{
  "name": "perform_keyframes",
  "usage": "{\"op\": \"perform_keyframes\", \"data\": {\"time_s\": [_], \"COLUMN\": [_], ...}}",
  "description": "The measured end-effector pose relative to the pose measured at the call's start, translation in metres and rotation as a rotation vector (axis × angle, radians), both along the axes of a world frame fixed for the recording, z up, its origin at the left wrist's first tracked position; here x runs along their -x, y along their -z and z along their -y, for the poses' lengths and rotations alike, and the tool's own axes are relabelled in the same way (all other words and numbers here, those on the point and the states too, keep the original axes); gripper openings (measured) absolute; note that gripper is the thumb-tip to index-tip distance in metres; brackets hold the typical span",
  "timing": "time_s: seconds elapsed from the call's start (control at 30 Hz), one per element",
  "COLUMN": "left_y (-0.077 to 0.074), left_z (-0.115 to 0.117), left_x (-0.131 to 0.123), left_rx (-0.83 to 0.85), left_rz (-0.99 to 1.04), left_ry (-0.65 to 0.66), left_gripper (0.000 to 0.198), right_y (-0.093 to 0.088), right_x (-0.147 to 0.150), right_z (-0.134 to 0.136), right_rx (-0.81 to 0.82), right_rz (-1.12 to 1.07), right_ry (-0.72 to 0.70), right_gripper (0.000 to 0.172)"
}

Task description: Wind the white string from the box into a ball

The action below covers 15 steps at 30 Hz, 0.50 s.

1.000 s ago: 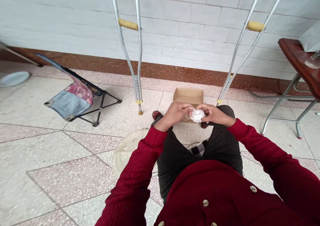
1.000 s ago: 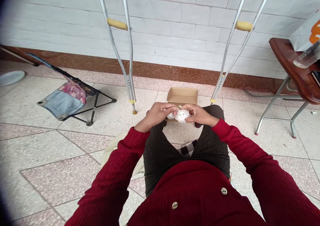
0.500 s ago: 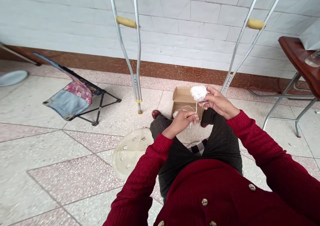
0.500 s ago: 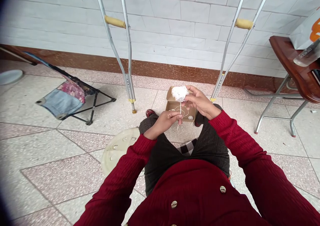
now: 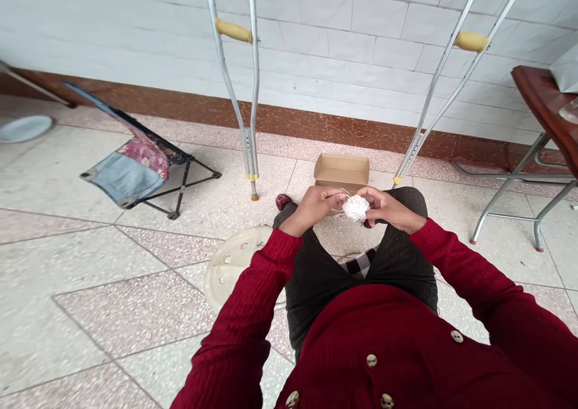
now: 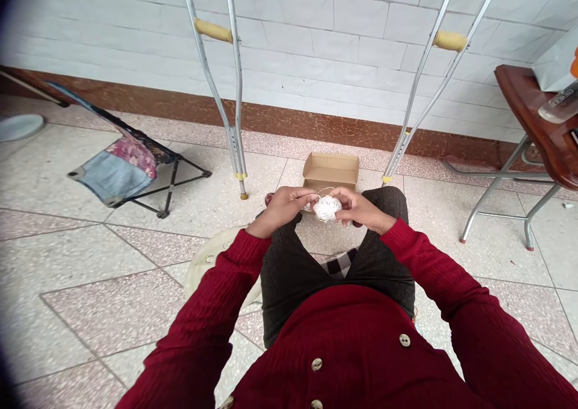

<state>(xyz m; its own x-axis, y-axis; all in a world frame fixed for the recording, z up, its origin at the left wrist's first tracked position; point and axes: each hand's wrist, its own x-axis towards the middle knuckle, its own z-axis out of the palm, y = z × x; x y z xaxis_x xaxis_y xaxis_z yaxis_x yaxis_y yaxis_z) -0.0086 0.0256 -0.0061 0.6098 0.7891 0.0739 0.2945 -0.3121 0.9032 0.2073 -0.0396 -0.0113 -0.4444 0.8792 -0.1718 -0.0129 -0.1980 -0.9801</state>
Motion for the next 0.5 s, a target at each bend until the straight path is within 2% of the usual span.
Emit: {"op": "perform_keyframes", "data": {"time_s": [0.1, 0.2, 0.3, 0.4, 0.5], "left_y": [0.015, 0.025, 0.028, 0.028, 0.027], "left_z": [0.004, 0.011, 0.015, 0.014, 0.011], "left_x": [-0.011, -0.018, -0.017, -0.014, -0.013], "left_rx": [0.044, 0.071, 0.099, 0.081, 0.045], "left_rz": [0.077, 0.109, 0.110, 0.082, 0.049], "left_ry": [-0.078, -0.115, -0.101, -0.070, -0.043], "left_gripper": [0.028, 0.025, 0.026, 0.025, 0.025], "right_y": [-0.008, -0.010, -0.011, -0.015, -0.022], "right_x": [0.003, 0.006, 0.009, 0.010, 0.005], "right_z": [0.003, 0.005, 0.007, 0.009, 0.006], "right_rx": [0.005, -0.003, -0.016, -0.030, -0.026], "right_rz": [-0.105, -0.119, -0.077, -0.074, -0.114], "right_ry": [0.016, 0.041, 0.031, -0.006, 0.058], "right_gripper": [0.047, 0.052, 0.065, 0.059, 0.055]}}
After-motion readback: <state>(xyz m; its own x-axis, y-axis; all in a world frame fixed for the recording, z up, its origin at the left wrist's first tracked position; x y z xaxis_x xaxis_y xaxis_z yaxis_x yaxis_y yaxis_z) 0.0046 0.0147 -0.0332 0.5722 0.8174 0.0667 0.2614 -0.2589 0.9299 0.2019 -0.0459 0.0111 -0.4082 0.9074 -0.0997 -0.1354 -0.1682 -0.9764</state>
